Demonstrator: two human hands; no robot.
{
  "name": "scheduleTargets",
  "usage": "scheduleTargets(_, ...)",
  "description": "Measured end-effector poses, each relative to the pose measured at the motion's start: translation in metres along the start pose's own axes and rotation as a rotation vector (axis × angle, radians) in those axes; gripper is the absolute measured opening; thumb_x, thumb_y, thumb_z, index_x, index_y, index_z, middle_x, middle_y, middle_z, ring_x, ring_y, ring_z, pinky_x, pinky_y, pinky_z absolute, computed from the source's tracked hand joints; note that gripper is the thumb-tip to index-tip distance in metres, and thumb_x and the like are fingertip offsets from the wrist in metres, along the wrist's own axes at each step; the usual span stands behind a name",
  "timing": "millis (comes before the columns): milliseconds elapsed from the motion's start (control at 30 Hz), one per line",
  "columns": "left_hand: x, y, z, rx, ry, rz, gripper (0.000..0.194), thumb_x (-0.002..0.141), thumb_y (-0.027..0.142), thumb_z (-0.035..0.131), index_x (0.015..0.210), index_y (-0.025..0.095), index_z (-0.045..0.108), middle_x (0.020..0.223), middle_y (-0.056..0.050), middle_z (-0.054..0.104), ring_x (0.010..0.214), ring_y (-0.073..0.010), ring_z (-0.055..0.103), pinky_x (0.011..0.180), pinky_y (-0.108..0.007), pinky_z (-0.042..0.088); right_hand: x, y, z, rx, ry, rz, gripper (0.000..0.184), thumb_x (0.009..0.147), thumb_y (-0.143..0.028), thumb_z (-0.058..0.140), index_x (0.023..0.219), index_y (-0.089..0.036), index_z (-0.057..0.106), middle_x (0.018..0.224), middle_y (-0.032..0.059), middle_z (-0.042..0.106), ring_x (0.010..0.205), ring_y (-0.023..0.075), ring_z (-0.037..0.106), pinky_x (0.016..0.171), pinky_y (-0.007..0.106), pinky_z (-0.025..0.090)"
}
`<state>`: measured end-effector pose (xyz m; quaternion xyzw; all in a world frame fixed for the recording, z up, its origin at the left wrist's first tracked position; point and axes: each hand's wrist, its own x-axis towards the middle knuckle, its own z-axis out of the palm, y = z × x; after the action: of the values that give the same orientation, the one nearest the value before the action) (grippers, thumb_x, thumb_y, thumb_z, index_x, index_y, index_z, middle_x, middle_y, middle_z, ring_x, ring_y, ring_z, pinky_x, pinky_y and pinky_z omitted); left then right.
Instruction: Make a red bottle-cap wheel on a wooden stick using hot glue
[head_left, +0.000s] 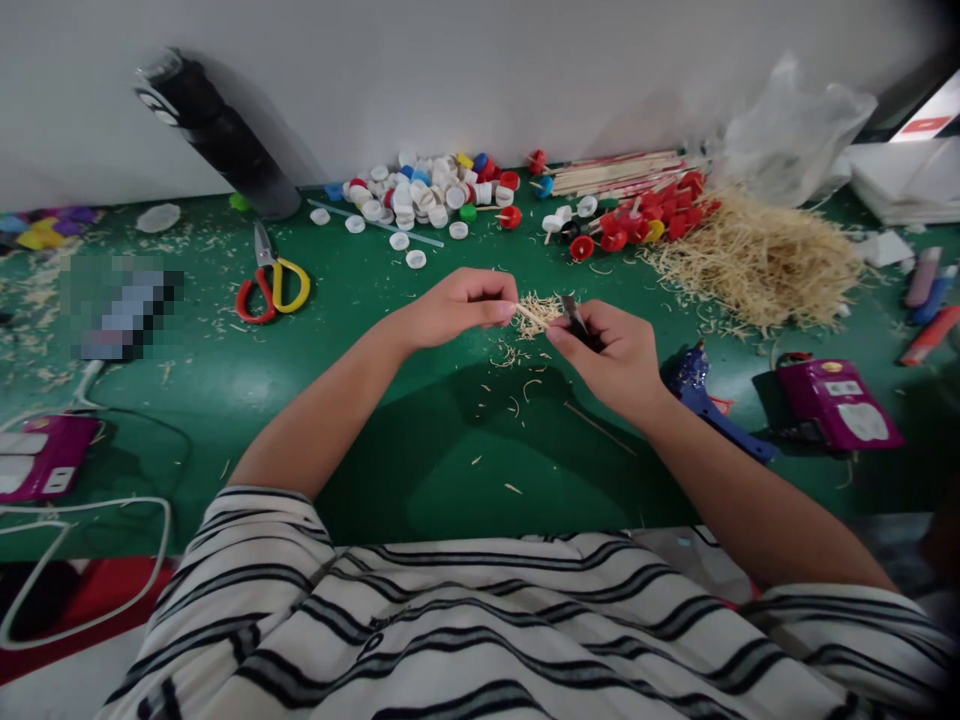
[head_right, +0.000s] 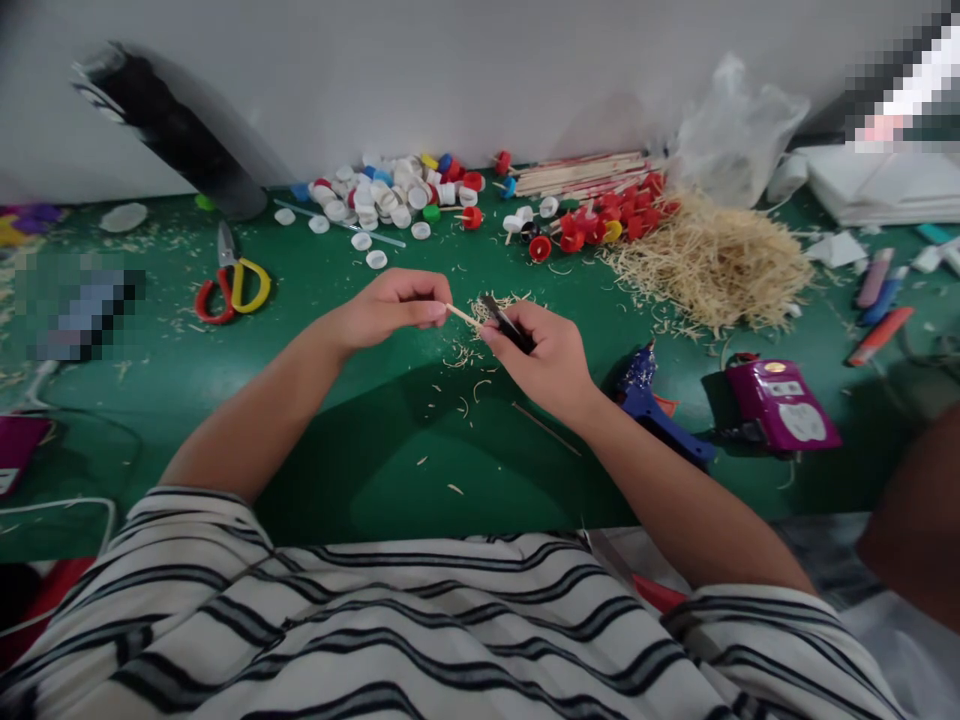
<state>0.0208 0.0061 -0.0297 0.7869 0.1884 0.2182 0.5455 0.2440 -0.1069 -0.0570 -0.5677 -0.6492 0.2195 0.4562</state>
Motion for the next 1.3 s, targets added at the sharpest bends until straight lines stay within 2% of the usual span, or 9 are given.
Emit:
scheduleTargets(133,0.0,-0.005,0.0,0.07,0.098,0.092,0.033,0.09,0.046,0.075,0.079,0.019,0.059,0.069,0.003,0.051,0.059,-0.0077,0.042,0.054,-0.023,0.035,0.0,-0.001,0.0,-0.012,0.02,0.001,0.024,0.088,-0.041,0.069,0.075,-0.023,0.062,0.065,-0.003,0.058,0.06,0.012,0.046,0.058,0.029,0.035)
scheduleTargets(333,-0.002,-0.005,0.011,0.221,0.241,0.214,0.023,0.087,0.035,0.077,0.086,0.021,0.057,0.072,0.004,0.053,0.06,-0.0081,0.045,0.054,-0.023,0.038,0.0,-0.001,0.001,-0.028,0.036,0.018,0.026,0.087,-0.04,0.068,0.071,-0.023,0.056,0.063,-0.0034,0.054,0.06,0.0115,0.043,0.058,0.03,0.033)
scheduleTargets(567,0.0,-0.002,0.015,0.228,0.299,0.193,0.024,0.088,0.04,0.077,0.085,0.021,0.065,0.065,0.005,0.052,0.054,-0.0071,0.044,0.051,-0.023,0.035,0.001,-0.002,0.001,-0.033,-0.001,0.021,0.027,0.088,-0.041,0.068,0.072,-0.023,0.057,0.065,-0.0022,0.056,0.061,0.0129,0.047,0.059,0.03,0.035)
scheduleTargets(767,0.002,-0.001,0.013,0.146,0.296,0.156,0.029,0.083,0.045,0.082,0.082,0.02,0.069,0.065,0.003,0.058,0.055,-0.0065,0.047,0.05,-0.022,0.036,-0.001,0.0,0.001,-0.001,-0.033,0.026,0.019,0.088,-0.04,0.069,0.081,-0.023,0.067,0.071,-0.0014,0.063,0.062,0.013,0.048,0.061,0.03,0.039)
scheduleTargets(1000,0.002,-0.003,0.009,0.101,0.289,0.129,0.035,0.079,0.047,0.086,0.078,0.018,0.067,0.066,0.002,0.063,0.055,-0.0058,0.052,0.05,-0.019,0.04,0.0,0.002,0.001,0.004,-0.032,0.009,0.02,0.088,-0.042,0.07,0.083,-0.022,0.071,0.071,-0.0013,0.064,0.061,0.0124,0.049,0.059,0.029,0.039)
scheduleTargets(1300,0.001,-0.004,0.005,0.053,0.245,0.108,0.027,0.078,0.038,0.087,0.08,0.016,0.07,0.068,0.0,0.065,0.058,-0.0064,0.054,0.053,-0.02,0.044,-0.001,0.003,0.002,-0.013,-0.012,0.006,0.019,0.089,-0.042,0.069,0.084,-0.024,0.07,0.075,-0.001,0.067,0.064,0.0135,0.052,0.062,0.03,0.042)
